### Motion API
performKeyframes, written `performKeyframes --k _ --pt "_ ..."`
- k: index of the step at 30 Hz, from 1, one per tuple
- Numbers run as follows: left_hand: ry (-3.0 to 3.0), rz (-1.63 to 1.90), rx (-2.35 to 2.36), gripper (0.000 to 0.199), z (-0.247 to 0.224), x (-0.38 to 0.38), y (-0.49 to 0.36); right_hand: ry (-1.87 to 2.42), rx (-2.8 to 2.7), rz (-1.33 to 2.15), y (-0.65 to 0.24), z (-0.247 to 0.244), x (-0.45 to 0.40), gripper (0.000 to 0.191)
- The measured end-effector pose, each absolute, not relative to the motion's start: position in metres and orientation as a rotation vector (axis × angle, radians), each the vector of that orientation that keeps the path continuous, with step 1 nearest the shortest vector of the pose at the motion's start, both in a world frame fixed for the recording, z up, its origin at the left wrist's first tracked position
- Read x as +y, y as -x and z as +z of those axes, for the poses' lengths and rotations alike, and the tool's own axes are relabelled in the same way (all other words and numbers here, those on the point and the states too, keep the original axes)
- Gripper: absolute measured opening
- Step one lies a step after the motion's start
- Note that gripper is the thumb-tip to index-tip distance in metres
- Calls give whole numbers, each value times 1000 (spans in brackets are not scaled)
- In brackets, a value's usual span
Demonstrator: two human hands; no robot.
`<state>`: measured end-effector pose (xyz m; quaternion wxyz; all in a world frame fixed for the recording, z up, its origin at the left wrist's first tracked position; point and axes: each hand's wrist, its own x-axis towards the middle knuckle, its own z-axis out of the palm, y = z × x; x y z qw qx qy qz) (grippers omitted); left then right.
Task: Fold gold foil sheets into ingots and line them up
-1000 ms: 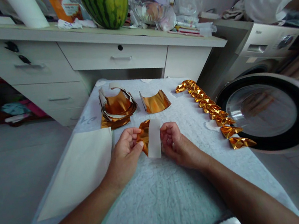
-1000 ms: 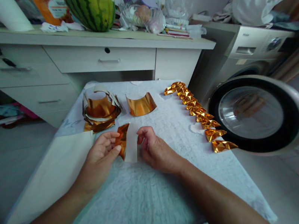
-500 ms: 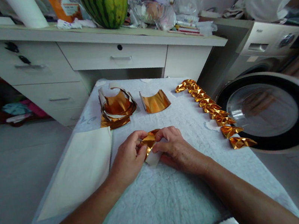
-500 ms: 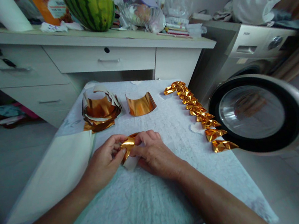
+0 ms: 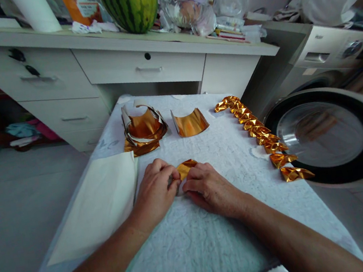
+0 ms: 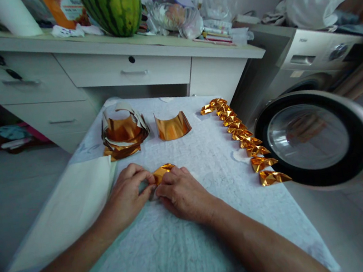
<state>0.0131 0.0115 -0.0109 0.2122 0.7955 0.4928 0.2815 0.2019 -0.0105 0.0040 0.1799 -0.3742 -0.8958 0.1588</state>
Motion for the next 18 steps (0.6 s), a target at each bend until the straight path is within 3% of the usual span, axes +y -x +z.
performKeyframes --k 6,18 --pt "-2244 462 1291 15 -2 16 -6 1069 -2498 462 -195 1 -12 8" --pt "-2223 378 1262 17 5 16 -2 1369 -2250 576 -184 -1 -15 6"
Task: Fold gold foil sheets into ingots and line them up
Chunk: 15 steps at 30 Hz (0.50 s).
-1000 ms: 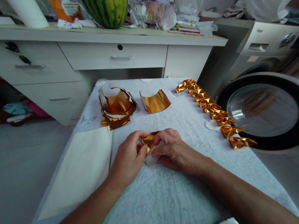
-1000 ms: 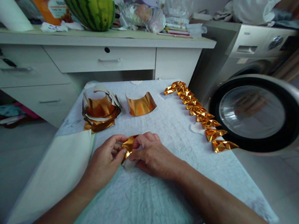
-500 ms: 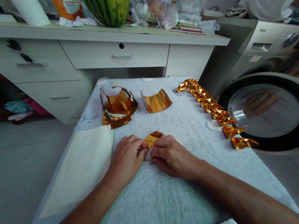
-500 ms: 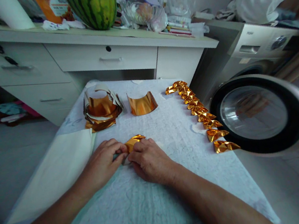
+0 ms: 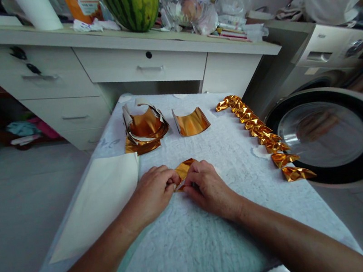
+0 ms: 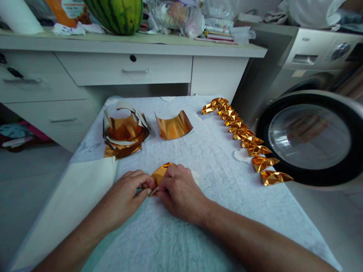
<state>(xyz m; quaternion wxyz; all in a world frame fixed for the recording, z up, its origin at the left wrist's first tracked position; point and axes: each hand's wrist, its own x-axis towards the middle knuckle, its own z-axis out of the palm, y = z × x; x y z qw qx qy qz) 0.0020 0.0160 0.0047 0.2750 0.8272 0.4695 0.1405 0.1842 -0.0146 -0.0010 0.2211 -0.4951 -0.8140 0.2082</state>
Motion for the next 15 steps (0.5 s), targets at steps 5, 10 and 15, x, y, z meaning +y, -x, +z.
performKeyframes --k 5,10,15 --pt "-2240 374 1252 18 3 17 -2 1455 -2156 600 -181 -3 -14 8" --pt "-2229 361 1262 16 5 15 -1 1472 -2110 585 -179 -7 -11 11" --pt "-2209 361 1248 13 6 15 0 1463 -2103 582 -179 -9 -9 11"
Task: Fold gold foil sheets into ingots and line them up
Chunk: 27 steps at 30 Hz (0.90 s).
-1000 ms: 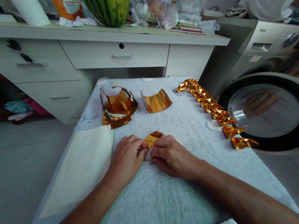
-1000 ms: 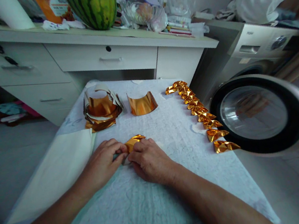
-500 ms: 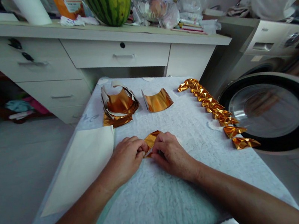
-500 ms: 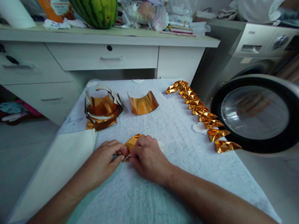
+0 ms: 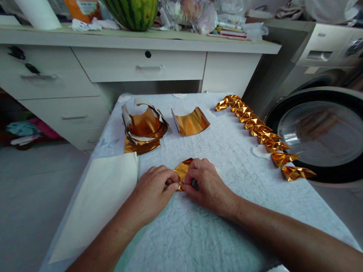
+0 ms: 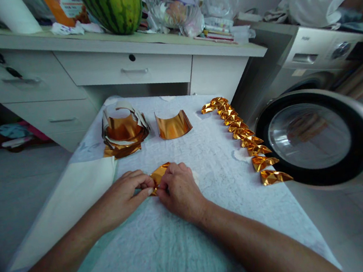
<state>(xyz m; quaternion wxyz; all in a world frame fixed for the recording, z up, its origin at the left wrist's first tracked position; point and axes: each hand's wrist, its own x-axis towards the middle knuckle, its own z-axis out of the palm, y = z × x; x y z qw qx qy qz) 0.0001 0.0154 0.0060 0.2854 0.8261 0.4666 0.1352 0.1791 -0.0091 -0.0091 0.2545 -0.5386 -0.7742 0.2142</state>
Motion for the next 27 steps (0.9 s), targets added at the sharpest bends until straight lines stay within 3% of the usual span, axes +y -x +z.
performKeyframes --k 6,14,27 --pt "-2200 382 1231 2 1 17 1 1495 -2109 560 -177 -9 -8 12" --pt "-2196 378 1249 4 3 16 0 1509 -2097 562 -176 -11 -8 12" --pt "-2200 369 1195 22 3 18 5 1522 -2104 563 -177 -11 -8 11"
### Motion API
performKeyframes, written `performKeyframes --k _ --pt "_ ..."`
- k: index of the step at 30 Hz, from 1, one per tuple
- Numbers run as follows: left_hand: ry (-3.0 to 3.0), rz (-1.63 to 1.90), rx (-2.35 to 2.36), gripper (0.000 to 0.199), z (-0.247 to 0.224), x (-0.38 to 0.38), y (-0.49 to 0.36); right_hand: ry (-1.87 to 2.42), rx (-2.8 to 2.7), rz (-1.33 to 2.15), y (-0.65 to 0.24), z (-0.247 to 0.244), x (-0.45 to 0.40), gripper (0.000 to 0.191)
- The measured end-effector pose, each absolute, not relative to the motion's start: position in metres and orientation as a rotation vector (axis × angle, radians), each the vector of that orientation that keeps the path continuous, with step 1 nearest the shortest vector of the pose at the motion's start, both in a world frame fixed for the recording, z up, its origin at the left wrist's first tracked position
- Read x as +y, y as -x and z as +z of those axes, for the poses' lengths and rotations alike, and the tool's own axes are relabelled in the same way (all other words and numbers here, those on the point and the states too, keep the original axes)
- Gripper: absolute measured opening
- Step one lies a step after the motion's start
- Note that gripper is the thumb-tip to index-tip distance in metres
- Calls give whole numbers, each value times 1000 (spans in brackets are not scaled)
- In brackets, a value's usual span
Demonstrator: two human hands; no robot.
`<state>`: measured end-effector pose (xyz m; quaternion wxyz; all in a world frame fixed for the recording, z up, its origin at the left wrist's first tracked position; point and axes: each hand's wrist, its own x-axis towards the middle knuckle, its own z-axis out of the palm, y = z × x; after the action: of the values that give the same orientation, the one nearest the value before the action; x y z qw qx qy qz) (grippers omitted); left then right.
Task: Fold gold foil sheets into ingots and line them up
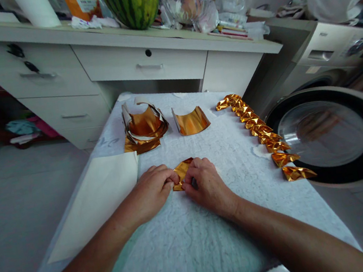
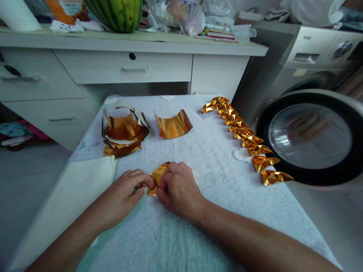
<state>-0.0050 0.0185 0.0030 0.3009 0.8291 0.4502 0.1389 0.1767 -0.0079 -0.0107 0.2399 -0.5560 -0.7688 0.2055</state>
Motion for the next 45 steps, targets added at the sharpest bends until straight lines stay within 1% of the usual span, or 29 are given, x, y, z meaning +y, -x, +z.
performKeyframes --k 16,30,39,45 --pt "-2223 375 1199 14 -1 19 5 1487 -2113 583 -178 -7 -9 11" --pt "-2229 371 1209 17 3 18 4 1511 -2108 567 -178 -9 -8 10" --pt "-2214 379 1244 5 3 17 0 1504 -2114 591 -177 -7 -8 10" --pt "-2217 354 1262 8 3 17 0 1500 -2111 587 -177 -9 -7 10"
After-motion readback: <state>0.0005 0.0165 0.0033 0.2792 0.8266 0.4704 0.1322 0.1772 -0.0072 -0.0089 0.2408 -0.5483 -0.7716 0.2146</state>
